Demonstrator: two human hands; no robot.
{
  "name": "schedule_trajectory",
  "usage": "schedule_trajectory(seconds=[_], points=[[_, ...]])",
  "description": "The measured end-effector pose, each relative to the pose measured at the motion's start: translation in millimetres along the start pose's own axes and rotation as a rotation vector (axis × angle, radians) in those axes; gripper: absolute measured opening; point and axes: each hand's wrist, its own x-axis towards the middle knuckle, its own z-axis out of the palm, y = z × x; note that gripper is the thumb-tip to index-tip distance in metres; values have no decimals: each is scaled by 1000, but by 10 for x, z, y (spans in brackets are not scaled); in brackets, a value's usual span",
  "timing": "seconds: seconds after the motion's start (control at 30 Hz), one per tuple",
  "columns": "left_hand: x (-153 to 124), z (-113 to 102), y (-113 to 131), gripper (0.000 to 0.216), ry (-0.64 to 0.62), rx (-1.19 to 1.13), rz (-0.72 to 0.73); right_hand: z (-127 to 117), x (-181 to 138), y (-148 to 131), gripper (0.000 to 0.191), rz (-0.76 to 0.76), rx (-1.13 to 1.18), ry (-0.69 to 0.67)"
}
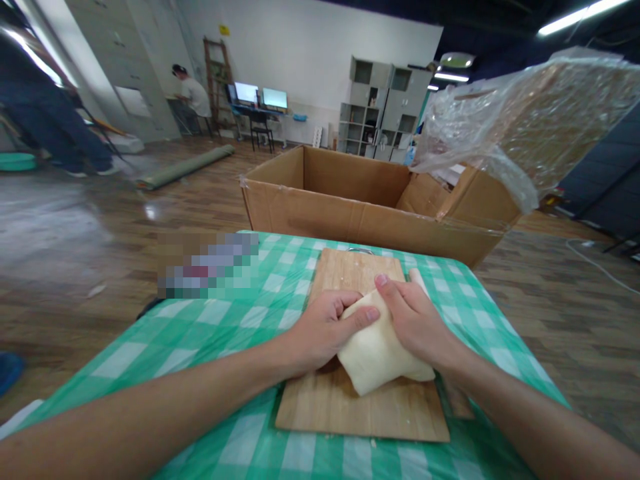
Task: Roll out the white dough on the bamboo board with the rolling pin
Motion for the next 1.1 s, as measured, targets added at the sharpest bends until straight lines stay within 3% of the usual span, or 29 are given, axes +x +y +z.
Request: schedule_trajectory(seconds=[0.17,0.33,0.4,0.57,0.73,0.83,0.97,1.1], points=[[-7,14,9,45,-7,-36,-9,-27,2,-1,58,58,120,-221],[-2,3,-10,45,10,-98,-7,-50,37,-36,56,-93,-82,-90],[-1,-4,-14,44,33,-111,-4,-41,34,-41,57,-62,-40,-57],[8,0,-11,45,22,-176,-31,-11,0,-29,56,112,192,-191],[47,9,-32,43,87,-331,-28,-29,14,-63,56,1,60,-127],[47,-15,-59,41,42,-301,-29,-38,12,-83,58,2,24,-72],[32,-38,-81,38,54,-235,-28,-55,-4,-70,46,68,105,-178],[51,-15,-68,38,91,-362,-22,-82,4,-68,38,-16,144,-236]])
